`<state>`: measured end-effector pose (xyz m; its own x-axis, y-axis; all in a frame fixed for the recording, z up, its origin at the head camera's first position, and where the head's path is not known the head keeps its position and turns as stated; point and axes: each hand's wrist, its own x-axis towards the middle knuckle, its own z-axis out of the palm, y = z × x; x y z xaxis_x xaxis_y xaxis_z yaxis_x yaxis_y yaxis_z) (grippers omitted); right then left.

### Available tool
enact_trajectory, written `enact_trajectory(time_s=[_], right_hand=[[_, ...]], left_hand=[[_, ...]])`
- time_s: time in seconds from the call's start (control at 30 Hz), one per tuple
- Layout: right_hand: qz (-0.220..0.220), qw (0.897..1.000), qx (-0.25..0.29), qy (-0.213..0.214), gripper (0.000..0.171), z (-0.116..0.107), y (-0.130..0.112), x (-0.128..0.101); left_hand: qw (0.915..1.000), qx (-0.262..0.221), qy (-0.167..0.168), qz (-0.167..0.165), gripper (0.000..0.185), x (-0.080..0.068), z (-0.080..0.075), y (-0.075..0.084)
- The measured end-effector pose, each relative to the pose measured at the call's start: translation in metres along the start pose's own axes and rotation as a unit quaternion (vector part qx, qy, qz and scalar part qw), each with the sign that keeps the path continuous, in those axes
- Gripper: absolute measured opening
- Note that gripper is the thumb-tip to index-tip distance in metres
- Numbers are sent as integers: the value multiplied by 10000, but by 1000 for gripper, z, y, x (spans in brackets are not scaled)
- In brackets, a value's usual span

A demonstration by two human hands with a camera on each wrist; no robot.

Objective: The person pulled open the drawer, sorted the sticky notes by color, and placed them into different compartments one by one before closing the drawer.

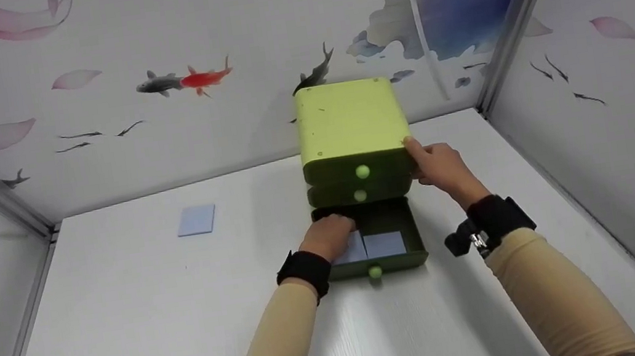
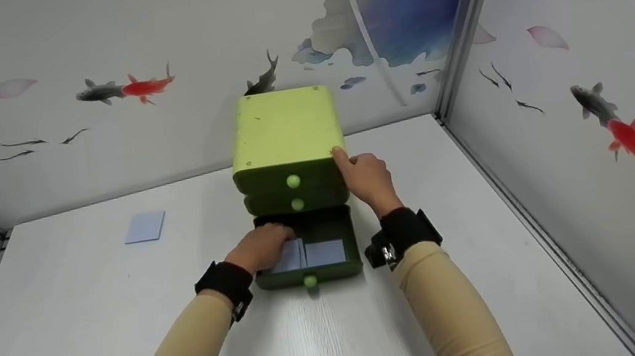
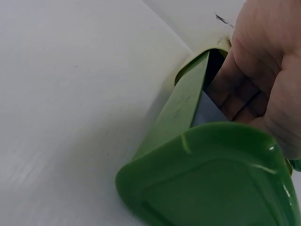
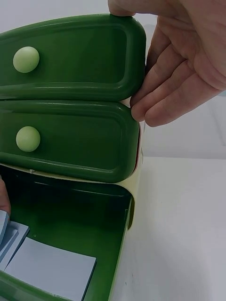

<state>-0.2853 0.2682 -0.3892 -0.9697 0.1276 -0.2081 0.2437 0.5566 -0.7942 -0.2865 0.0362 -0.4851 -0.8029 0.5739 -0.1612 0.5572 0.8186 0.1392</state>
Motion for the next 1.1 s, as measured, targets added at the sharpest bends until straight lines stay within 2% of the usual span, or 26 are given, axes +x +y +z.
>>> enact_trajectory(time_s=[0.3,0.53,0.83,1.1], right_hand=[[30,10000,64,-40,80,2,-1,0],[-17,10000,54,-71,82,3,-1,-1],[-86,9999,66,-31,81,2,-1,0],[-24,10000,-48,-8,82,0,1,1]], left_hand=[[9997,29,250,-22,26,-2,6,-4],[9995,73,293,-83,26,-4,7,-8],[9983,-45,561,171,22,-4,1,-13],[9972,-336,517,420,21,-10,-12,-21]])
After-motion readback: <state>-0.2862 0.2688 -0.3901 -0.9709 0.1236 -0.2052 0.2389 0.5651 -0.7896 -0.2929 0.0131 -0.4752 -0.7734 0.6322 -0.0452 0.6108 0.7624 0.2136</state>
